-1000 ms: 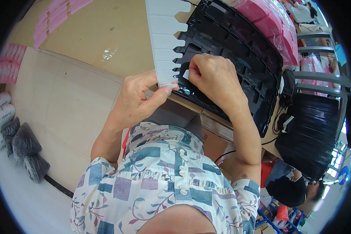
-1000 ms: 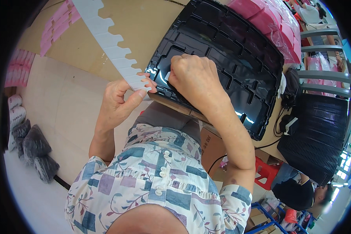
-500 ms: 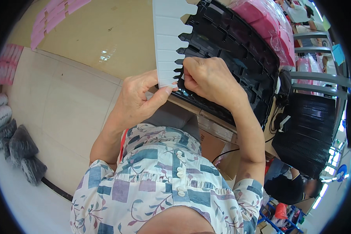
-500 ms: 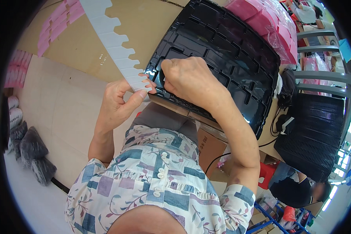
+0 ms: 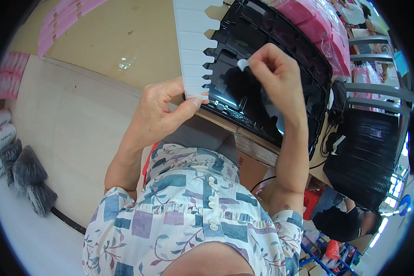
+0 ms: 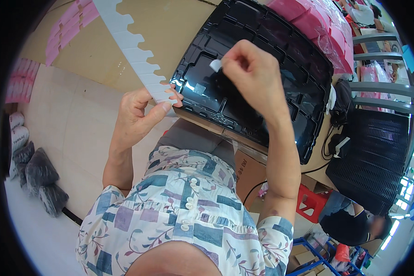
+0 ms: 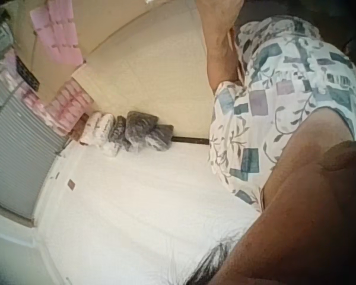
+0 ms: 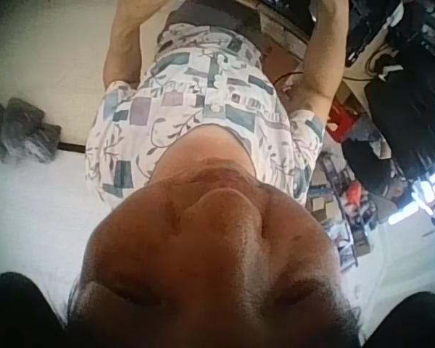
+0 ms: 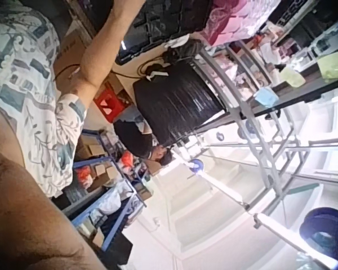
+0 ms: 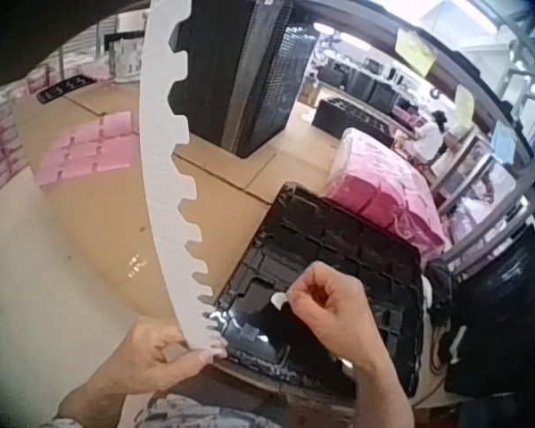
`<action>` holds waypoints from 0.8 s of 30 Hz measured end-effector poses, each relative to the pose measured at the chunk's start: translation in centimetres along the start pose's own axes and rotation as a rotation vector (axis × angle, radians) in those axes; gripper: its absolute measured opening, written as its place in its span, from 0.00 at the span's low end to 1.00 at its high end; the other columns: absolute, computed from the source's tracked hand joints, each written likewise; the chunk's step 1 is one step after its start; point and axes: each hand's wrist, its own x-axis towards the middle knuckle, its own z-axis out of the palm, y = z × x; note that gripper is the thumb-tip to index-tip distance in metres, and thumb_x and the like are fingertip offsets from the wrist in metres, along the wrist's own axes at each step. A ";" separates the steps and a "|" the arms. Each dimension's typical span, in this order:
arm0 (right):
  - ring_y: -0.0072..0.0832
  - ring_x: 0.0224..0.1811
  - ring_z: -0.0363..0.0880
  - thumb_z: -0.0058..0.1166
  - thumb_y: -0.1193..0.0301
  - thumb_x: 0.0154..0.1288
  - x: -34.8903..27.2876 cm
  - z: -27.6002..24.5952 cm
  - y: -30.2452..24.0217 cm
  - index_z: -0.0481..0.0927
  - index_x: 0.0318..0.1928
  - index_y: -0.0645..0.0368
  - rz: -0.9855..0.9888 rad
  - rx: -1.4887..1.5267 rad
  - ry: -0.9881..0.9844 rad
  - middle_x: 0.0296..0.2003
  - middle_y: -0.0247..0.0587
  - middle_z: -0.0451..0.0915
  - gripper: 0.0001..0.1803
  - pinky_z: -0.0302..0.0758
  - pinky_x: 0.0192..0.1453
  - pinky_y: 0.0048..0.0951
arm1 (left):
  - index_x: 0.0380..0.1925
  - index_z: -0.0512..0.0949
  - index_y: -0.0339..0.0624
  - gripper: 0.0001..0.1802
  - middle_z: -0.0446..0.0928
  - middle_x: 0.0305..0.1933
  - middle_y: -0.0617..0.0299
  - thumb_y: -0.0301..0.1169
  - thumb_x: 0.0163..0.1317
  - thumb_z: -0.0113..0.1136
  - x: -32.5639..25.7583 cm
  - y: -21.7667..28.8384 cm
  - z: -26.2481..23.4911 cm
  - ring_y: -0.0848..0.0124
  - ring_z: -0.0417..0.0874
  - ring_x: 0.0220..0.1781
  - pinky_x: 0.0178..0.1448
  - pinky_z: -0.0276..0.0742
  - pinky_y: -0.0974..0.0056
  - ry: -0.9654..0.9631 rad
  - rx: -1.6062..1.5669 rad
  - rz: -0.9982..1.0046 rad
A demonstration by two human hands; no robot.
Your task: The person assembles a black plastic tray by first placing a pink foam insert into the tray's grid. They then apply small white adhesive pads to the tray's surface using a strip of labels. Finally, they place another pink foam insert on top of the tray to complete the assembly.
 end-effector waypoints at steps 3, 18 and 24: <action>0.11 0.26 0.67 0.57 0.73 0.64 -0.5 -0.5 -0.4 0.80 0.33 0.63 0.126 0.252 -0.127 0.34 0.32 0.80 0.06 0.63 0.26 0.17 | 0.41 0.83 0.37 0.08 0.84 0.40 0.60 0.22 0.64 0.58 -0.1 -0.1 -0.4 0.69 0.82 0.49 0.63 0.72 0.58 -0.005 -0.131 -0.051; 0.13 0.25 0.68 0.50 0.76 0.68 -3.1 5.1 -3.4 0.78 0.42 0.64 0.122 0.398 -0.220 0.27 0.33 0.78 0.07 0.67 0.30 0.17 | 0.44 0.78 0.32 0.10 0.79 0.29 0.63 0.22 0.64 0.62 0.9 0.2 0.7 0.82 0.75 0.21 0.22 0.70 0.75 0.185 -0.480 -0.121; 0.12 0.21 0.66 0.61 0.72 0.63 -3.0 5.4 -3.1 0.82 0.36 0.63 -0.007 0.236 -0.094 0.19 0.29 0.76 0.06 0.64 0.26 0.18 | 0.42 0.79 0.32 0.09 0.79 0.28 0.64 0.26 0.65 0.59 1.3 1.5 0.7 0.82 0.76 0.22 0.23 0.70 0.76 0.158 -0.399 -0.144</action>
